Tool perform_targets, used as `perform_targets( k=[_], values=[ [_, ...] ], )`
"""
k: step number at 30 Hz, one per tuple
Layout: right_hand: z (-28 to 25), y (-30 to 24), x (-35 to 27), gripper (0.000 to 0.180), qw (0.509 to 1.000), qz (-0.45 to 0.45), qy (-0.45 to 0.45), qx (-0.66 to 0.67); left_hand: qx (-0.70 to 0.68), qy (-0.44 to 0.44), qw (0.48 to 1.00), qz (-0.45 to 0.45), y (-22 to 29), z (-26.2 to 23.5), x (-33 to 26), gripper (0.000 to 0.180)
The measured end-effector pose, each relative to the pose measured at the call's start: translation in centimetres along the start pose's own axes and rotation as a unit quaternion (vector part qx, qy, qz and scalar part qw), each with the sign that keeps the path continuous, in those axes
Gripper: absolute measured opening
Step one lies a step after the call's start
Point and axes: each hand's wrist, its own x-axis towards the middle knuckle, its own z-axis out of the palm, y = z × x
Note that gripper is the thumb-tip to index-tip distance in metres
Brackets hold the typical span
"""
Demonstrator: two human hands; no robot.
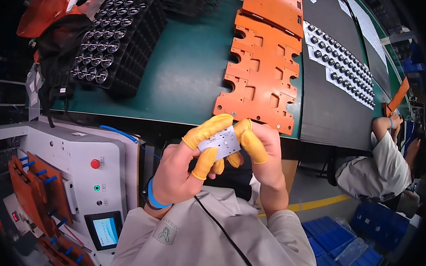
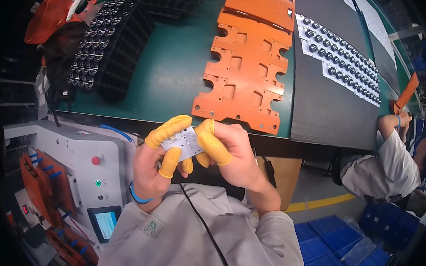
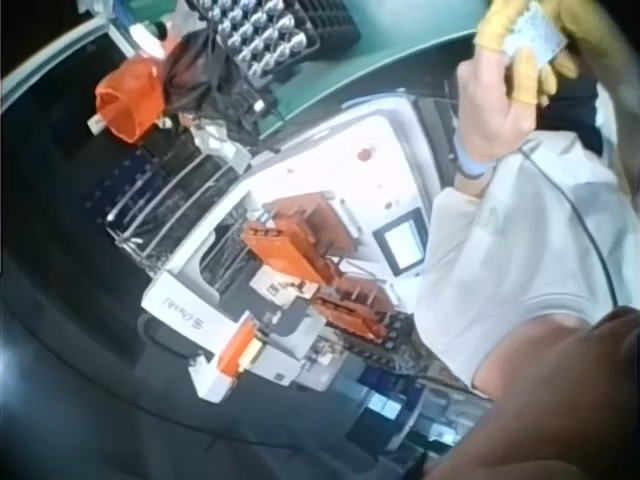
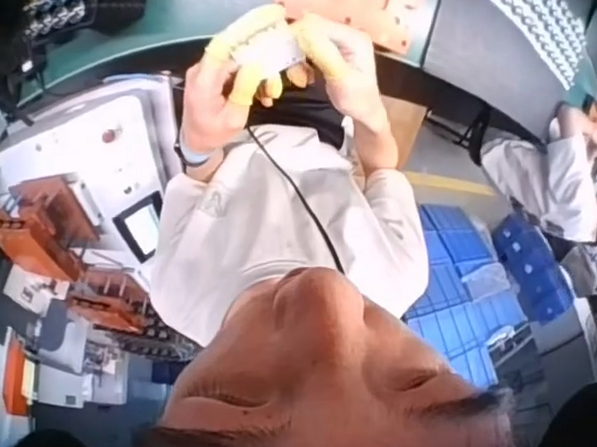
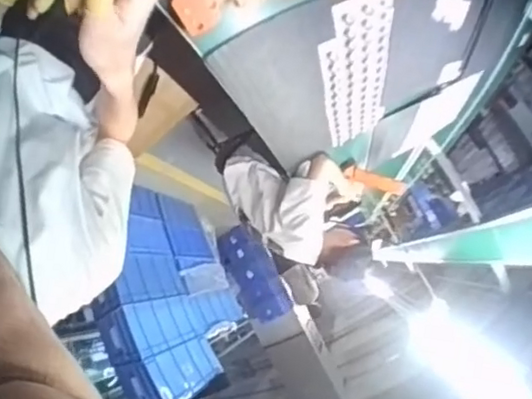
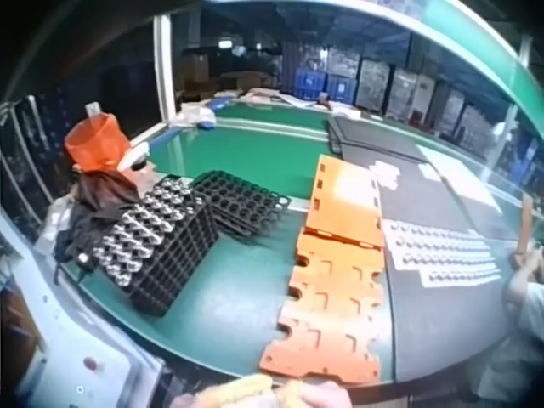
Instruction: Wiping small electronic components with a cloth and placing them into assembly fixtures for processing.
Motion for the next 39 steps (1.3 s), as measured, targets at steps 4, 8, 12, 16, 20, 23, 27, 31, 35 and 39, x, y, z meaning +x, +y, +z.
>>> perform_targets(
  k=[4, 8, 12, 16, 20, 23, 27, 31, 35, 39],
  values=[
    [0.2, 0.1, 0.1, 0.015, 0.997, -0.051, 0.030, -0.042, 0.042, -0.003, 0.999, 0.033, 0.0, 0.6, 0.2, 0.045],
    [-0.4, -0.6, -0.4, 0.015, 0.998, 0.009, -0.015, -0.066, 0.014, -0.025, 0.999, -0.027, 0.3, -0.3, 0.0, 0.039],
    [-0.5, -0.9, -0.5, 0.012, 0.998, 0.027, -0.044, -0.036, 0.017, -0.031, 0.999, -0.020, 0.4, -0.3, 0.0, 0.042],
    [-0.7, -0.7, -0.5, 0.013, 0.998, 0.009, -0.054, -0.030, 0.035, -0.005, 0.999, -0.006, 0.6, -0.1, 0.1, 0.040],
    [-0.8, -0.8, -0.5, 0.014, 0.999, 0.013, -0.037, -0.011, 0.033, -0.010, 0.999, -0.007, 0.4, -0.1, 0.3, 0.040],
    [-0.6, -0.4, -0.4, 0.012, 0.999, 0.013, -0.030, -0.017, 0.036, 0.002, 0.999, -0.002, 0.2, 0.1, 0.3, 0.041],
    [-0.6, 0.1, -0.3, 0.011, 0.998, -0.002, -0.014, -0.058, 0.099, -0.007, 0.995, 0.026, 0.0, 0.2, 0.2, 0.044],
    [-0.5, 0.1, -0.6, 0.013, 0.998, -0.016, -0.002, -0.061, 0.135, 0.000, 0.989, 0.058, -0.2, 0.4, -0.1, 0.044],
    [-0.4, 0.0, -0.5, 0.013, 0.999, -0.013, -0.005, -0.051, 0.131, 0.001, 0.990, 0.060, -0.1, 0.5, -0.1, 0.044],
    [-0.4, -0.3, -0.5, 0.009, 0.999, -0.021, -0.010, -0.048, 0.134, 0.009, 0.989, 0.066, -0.1, 0.5, -0.1, 0.045]
  ],
)
